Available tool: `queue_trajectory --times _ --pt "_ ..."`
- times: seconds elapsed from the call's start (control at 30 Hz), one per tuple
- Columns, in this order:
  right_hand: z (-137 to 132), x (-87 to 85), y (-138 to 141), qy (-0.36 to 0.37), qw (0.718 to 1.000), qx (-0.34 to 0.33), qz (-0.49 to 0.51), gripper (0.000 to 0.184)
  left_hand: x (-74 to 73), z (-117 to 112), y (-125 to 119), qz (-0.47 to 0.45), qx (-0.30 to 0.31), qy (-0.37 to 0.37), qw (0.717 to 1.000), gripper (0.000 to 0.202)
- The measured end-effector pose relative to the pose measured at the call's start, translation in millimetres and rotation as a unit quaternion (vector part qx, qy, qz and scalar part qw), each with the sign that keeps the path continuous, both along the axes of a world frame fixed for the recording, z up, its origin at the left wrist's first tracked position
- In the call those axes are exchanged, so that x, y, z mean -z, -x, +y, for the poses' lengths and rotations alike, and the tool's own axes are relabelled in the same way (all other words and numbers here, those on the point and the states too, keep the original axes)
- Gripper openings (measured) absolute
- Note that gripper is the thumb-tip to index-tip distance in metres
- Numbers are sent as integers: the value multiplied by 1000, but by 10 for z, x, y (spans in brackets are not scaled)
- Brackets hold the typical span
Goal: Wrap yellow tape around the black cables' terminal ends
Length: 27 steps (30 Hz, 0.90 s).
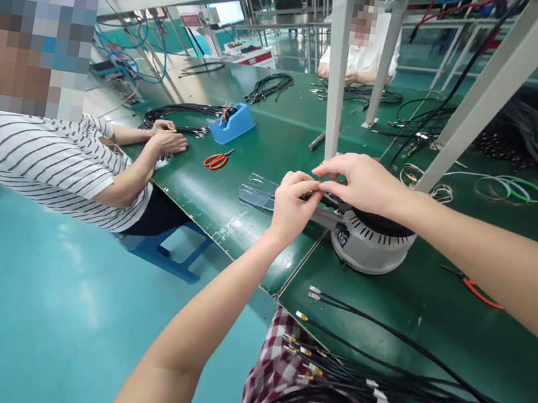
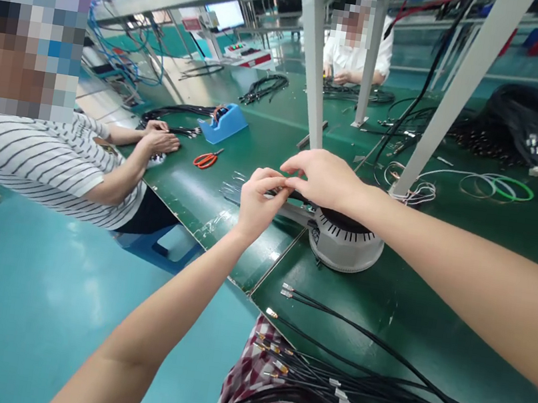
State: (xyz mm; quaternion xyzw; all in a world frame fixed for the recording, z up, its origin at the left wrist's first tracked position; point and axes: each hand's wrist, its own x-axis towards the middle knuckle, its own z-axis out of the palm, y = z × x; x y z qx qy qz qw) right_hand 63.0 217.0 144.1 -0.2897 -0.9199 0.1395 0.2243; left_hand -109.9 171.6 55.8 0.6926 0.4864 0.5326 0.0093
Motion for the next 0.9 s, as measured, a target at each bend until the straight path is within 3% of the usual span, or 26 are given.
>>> queue_trajectory --times 0.13,0.27,0.53,0.73,0.9 --pt "-54 39 28 -26 999 24 15 14 50 5 -12 -8 -4 -4 1000 11" --pt "-18 40 10 -53 998 5 29 9 78 31 -11 -14 7 -20 1000 10" --pt "64 136 -49 6 993 -60 103 18 89 43 0 -16 19 -37 999 4" --pt "29 137 -208 -62 992 -95 54 14 98 -3 -27 56 -14 -46 997 7" --pt "11 231 -326 -169 979 -117 10 22 215 -66 -69 166 -77 -85 979 10"
